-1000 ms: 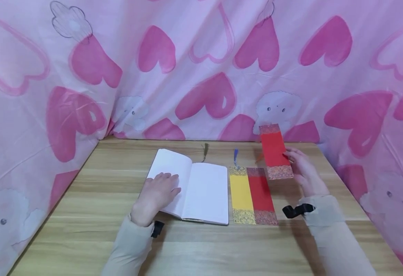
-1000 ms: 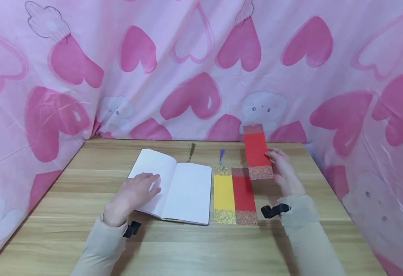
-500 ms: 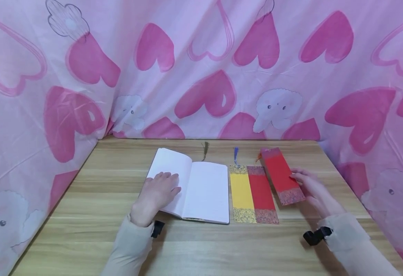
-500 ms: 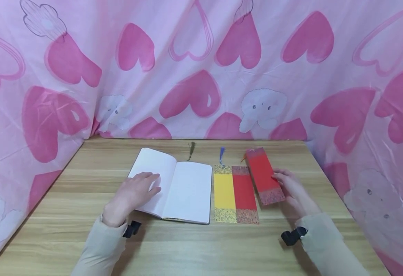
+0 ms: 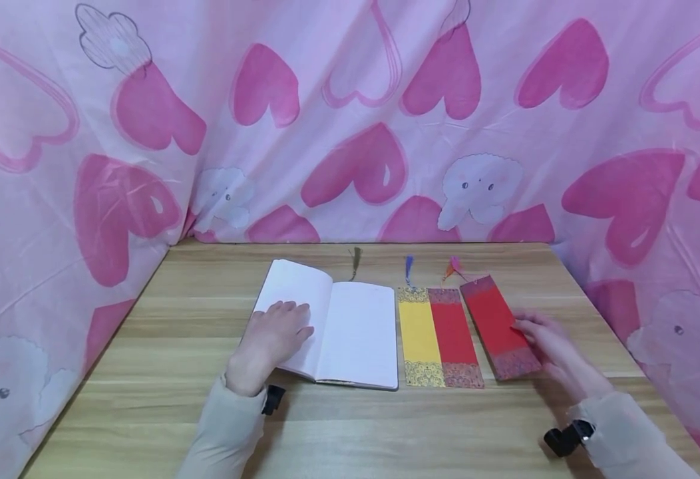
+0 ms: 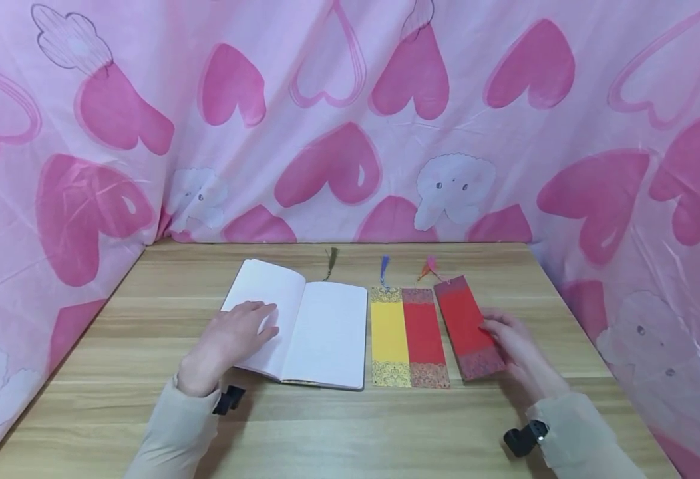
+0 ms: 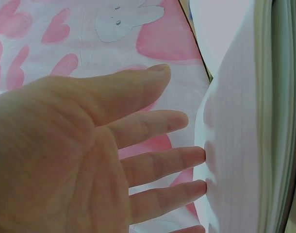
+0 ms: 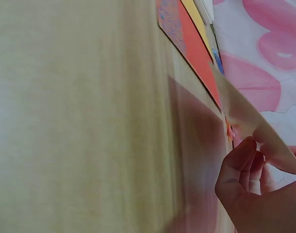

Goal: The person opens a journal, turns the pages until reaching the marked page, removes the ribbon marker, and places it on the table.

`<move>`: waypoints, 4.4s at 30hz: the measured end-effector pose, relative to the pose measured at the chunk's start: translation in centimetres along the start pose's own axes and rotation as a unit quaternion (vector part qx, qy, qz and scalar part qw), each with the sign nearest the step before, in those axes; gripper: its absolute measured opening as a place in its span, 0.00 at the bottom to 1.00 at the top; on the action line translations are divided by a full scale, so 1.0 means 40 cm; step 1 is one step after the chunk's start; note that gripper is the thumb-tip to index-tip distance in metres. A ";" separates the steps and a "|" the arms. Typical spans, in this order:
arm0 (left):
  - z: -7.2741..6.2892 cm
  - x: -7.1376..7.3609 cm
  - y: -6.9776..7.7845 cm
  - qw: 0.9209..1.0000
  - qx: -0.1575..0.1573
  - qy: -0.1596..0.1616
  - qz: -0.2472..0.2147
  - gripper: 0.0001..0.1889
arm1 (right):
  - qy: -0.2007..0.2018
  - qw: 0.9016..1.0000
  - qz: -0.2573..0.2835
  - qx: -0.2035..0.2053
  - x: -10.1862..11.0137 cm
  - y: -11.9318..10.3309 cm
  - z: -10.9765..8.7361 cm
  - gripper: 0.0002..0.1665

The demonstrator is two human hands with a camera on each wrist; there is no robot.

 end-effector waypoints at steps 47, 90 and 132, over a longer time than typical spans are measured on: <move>0.004 0.002 -0.002 1.000 -0.007 0.028 0.004 0.16 | 0.080 0.816 -0.527 0.226 -0.240 -0.080 -0.057 0.30; 0.006 -0.016 0.002 1.000 0.007 0.016 0.012 0.17 | -0.196 0.695 -0.669 0.177 -0.695 0.075 -0.038 0.53; -0.023 0.046 -0.043 0.985 -0.025 0.033 -0.165 0.32 | -0.076 0.881 -0.349 0.309 -0.778 -0.017 -0.080 0.55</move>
Point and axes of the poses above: each hand's wrist, its own z-axis towards the middle knuckle, its own x-axis out of the back of the hand, y = z × x, the point moved 7 cm from there along z, towards the middle knuckle, and after that the axes turned 1 degree about -x, right-handed, at the moved point
